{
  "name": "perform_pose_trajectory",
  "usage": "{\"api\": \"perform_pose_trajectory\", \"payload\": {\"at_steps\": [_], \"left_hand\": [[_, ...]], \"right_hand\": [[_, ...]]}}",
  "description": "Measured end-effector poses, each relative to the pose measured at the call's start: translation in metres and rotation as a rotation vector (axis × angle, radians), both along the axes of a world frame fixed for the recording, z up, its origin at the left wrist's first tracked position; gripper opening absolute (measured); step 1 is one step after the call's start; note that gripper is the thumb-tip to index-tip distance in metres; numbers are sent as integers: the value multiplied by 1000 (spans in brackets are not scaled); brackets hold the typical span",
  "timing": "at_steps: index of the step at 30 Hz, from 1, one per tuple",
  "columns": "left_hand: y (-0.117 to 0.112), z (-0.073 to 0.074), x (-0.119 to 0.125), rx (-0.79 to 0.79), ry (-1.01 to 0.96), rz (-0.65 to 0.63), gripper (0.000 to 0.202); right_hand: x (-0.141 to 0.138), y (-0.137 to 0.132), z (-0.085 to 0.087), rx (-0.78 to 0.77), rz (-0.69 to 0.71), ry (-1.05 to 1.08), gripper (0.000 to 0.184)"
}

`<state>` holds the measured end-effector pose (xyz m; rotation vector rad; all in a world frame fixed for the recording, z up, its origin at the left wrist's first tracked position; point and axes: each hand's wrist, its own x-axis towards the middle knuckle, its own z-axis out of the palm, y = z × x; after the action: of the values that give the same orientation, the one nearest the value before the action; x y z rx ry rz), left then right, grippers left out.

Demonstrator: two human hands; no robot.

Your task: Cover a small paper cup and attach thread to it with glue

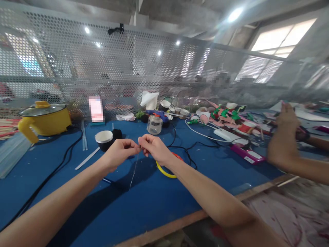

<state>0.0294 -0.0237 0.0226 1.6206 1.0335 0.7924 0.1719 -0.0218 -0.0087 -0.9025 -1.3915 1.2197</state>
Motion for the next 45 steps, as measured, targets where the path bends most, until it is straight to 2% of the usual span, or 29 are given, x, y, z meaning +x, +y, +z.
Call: {"api": "perform_pose_trajectory", "payload": {"at_steps": [3,6,13,15,17,21,28,36,45], "left_hand": [[0,5,-1,-109,-58,-18,19],[0,9,-3,-163,-109,-20,19],[16,12,-4,-116,-83,17,17],[19,11,-3,-123,-88,3,17],[18,9,-2,-160,-116,-23,17],[11,2,0,-270,-154,-89,20],[7,-3,-1,-293,-101,-108,21],[2,-2,1,-24,65,-25,16],[1,-6,3,10,25,5,19]], "right_hand": [[4,4,4,-106,94,165,39],[8,7,9,-192,99,281,34],[11,15,12,-300,-12,237,26],[11,17,12,-289,-45,202,26],[10,16,12,-243,-22,181,29],[8,11,10,-126,157,164,28],[9,7,0,-164,223,128,27],[7,1,-2,26,45,-128,30],[6,-2,1,71,-59,-189,34]]}}
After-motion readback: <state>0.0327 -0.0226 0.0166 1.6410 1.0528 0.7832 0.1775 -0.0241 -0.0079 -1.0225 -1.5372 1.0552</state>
